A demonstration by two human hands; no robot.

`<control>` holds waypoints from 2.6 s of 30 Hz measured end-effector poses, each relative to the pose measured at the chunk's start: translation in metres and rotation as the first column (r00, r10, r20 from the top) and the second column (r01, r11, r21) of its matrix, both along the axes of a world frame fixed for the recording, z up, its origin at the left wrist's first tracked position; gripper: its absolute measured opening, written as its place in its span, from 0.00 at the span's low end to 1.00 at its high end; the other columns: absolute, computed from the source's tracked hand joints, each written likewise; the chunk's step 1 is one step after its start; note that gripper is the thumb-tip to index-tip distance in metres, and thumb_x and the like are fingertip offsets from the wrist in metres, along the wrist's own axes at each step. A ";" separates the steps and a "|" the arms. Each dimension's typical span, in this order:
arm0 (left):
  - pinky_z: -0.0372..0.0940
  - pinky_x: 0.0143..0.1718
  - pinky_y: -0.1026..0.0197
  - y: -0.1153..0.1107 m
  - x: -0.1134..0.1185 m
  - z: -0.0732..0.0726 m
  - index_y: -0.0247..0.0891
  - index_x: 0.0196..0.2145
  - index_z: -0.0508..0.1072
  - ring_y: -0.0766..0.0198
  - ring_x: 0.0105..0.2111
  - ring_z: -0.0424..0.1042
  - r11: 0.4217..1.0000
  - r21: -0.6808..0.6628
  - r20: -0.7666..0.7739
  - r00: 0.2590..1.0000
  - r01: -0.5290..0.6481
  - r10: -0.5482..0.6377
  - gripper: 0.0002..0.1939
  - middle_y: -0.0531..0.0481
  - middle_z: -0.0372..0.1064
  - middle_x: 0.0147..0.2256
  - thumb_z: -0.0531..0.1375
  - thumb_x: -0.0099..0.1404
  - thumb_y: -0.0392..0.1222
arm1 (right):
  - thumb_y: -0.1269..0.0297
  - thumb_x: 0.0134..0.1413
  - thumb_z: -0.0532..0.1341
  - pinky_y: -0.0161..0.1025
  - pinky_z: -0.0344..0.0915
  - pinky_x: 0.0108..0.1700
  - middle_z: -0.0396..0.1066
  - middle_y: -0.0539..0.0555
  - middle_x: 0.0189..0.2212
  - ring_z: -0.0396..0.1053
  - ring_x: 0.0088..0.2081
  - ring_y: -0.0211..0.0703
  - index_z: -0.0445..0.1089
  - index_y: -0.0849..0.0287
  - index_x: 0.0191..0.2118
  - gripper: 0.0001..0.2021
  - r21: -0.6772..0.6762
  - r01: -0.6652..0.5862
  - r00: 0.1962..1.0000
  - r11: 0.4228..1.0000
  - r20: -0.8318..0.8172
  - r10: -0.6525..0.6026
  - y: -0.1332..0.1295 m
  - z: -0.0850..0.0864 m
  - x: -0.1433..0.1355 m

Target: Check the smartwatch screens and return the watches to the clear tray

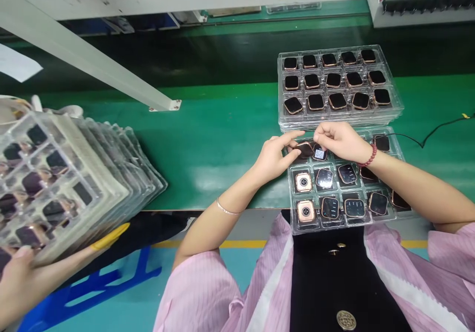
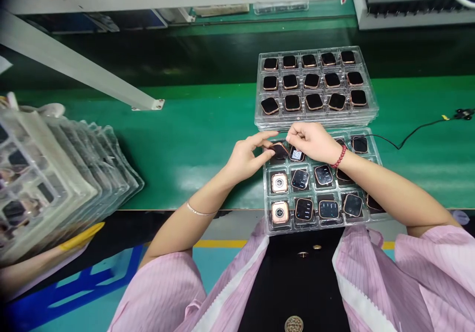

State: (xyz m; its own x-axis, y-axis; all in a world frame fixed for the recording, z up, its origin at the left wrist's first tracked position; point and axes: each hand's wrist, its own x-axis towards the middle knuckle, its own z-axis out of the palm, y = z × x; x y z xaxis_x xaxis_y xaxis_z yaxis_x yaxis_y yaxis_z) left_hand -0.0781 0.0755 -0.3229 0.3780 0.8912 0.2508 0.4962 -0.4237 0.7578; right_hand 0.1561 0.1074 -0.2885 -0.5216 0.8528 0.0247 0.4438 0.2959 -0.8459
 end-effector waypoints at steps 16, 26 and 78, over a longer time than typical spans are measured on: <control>0.67 0.47 0.54 0.001 0.000 0.003 0.40 0.47 0.81 0.61 0.32 0.75 1.000 0.006 0.087 0.996 -0.001 0.001 0.13 0.49 0.80 0.35 0.63 0.65 0.38 | 0.64 0.59 0.59 0.36 0.56 0.32 0.72 0.50 0.22 0.66 0.25 0.39 0.70 0.59 0.30 0.08 0.305 0.042 0.974 0.951 0.199 -0.106 -0.009 0.016 0.008; 0.65 0.49 0.55 -0.004 0.001 0.005 0.39 0.57 0.71 0.63 0.32 0.74 1.000 0.007 0.015 1.000 0.015 -0.015 0.22 0.53 0.78 0.33 0.62 0.64 0.39 | 0.62 0.61 0.57 0.36 0.53 0.32 0.67 0.48 0.21 0.61 0.24 0.36 0.69 0.59 0.29 0.11 0.107 -0.078 0.982 0.991 0.180 0.058 -0.001 0.002 0.007; 0.71 0.46 0.53 -0.011 0.000 0.011 0.40 0.66 0.66 0.57 0.35 0.76 0.910 -0.235 0.158 0.937 0.342 -0.311 0.32 0.49 0.77 0.34 0.62 0.69 0.53 | 0.61 0.64 0.58 0.42 0.56 0.25 0.69 0.48 0.18 0.64 0.19 0.41 0.68 0.53 0.28 0.11 0.193 -0.005 0.992 0.981 0.121 -0.019 -0.027 -0.003 0.015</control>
